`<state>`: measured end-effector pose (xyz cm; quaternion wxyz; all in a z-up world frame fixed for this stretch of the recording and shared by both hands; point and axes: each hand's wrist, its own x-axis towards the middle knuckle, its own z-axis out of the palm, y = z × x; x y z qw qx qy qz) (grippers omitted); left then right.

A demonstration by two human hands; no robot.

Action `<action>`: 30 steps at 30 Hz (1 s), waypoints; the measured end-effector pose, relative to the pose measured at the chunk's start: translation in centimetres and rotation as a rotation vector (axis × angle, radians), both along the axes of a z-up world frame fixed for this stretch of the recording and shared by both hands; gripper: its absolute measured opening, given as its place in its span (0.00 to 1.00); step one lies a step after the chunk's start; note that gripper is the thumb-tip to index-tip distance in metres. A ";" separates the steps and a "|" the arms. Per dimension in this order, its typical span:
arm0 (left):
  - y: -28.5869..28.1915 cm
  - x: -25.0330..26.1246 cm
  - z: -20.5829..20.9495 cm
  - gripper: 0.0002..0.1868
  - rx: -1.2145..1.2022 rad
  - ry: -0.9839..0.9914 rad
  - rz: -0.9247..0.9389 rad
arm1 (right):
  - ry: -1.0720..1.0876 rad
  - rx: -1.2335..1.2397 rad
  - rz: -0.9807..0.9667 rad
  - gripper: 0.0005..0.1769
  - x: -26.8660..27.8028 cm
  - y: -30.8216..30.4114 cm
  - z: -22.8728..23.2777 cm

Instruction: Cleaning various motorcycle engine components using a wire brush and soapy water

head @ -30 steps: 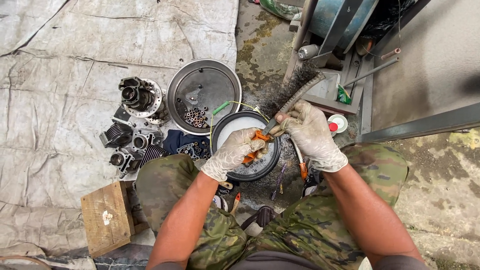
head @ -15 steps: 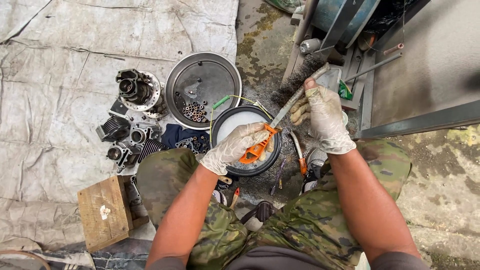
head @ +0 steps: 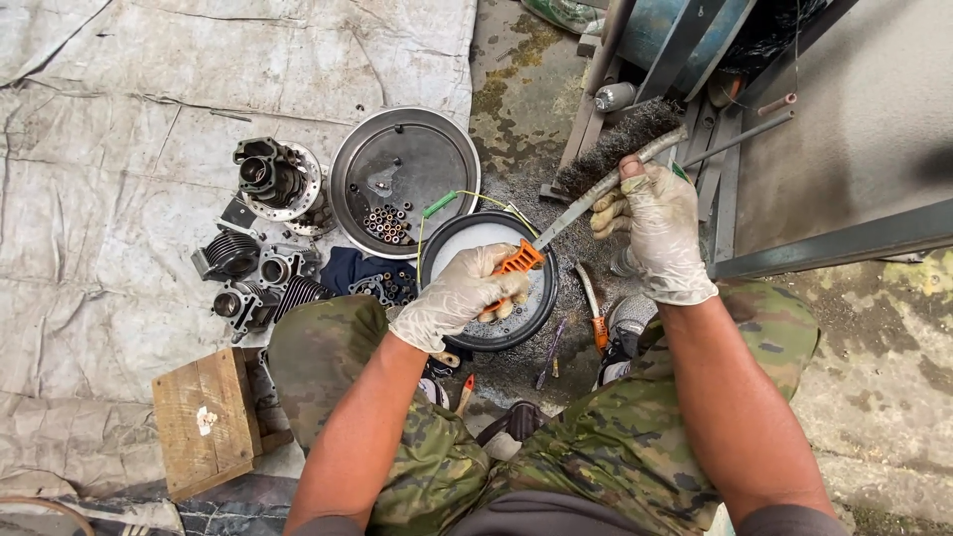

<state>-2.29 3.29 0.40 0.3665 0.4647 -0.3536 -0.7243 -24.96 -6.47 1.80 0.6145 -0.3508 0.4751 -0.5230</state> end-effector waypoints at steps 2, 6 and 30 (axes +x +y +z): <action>-0.1 -0.2 0.6 0.15 0.015 -0.028 -0.006 | -0.005 0.002 0.000 0.18 -0.1 0.2 0.3; -0.3 -0.6 1.1 0.21 -0.139 -0.059 0.078 | -0.009 -0.001 -0.011 0.16 0.1 1.0 1.6; -0.7 -0.8 -2.3 0.23 -0.143 -0.167 0.170 | 0.348 -0.248 -0.003 0.10 0.5 5.9 3.9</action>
